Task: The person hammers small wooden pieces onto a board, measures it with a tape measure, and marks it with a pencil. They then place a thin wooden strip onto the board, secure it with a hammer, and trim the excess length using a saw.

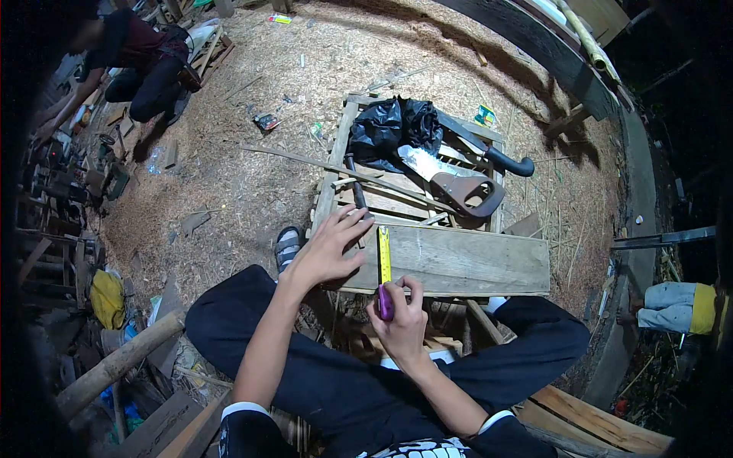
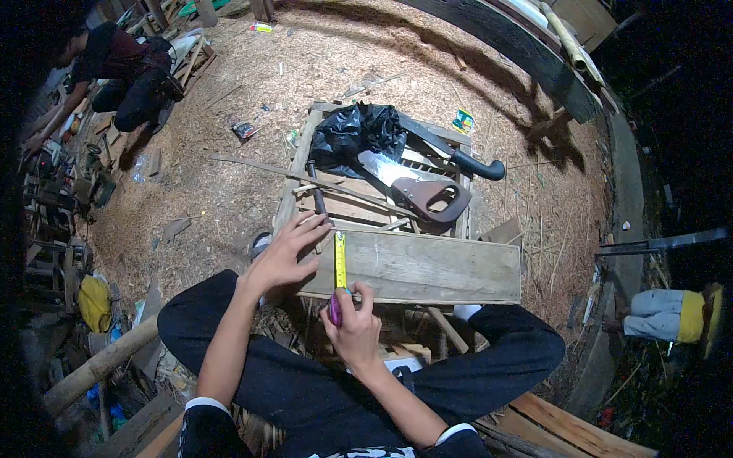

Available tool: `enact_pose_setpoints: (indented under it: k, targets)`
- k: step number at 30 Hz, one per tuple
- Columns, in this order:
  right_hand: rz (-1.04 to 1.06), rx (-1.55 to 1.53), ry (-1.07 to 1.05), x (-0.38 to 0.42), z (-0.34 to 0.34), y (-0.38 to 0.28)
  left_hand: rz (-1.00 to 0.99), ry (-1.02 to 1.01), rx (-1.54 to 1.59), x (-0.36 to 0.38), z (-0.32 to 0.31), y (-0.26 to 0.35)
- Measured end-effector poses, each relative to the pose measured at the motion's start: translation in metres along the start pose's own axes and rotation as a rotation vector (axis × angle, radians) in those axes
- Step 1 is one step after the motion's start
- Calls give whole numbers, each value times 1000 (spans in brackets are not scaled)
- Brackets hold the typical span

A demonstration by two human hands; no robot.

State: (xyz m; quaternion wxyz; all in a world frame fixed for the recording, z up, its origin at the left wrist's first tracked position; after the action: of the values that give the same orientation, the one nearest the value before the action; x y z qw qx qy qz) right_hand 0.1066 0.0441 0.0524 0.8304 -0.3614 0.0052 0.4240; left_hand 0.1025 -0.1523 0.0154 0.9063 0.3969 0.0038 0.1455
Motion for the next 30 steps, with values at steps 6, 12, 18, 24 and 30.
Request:
enact_pose_setpoints:
  k: [6, 12, 18, 24, 30]
  targets:
    - [24, -12, 22, 1, -1, 2, -10, 13, -47, 2, 4, 2]
    - [15, 6, 21, 1, -1, 1, 27, 5, -50, -2, 3, -3]
    - [10, 11, 36, 1, 3, 2, -6, 27, -55, -1, 4, 0]
    - [16, 9, 27, 0, 5, 0, -10, 20, -56, -2, 2, 0]
    - [16, 14, 55, -1, 7, 0, -8, 32, -74, -2, 2, 2]
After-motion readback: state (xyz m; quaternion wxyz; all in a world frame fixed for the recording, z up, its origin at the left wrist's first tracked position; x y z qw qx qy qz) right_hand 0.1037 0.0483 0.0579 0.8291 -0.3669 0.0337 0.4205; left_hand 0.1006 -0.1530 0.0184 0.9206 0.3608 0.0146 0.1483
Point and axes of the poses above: each hand's wrist, its own x-axis away from the middle knuckle, its own z-axis out of the back of the hand, y = z × x, the point moved 8 cm from there along -x, towards the middle knuckle, and after that the axes turned 14 degrees about z, right-handed, at the moved point
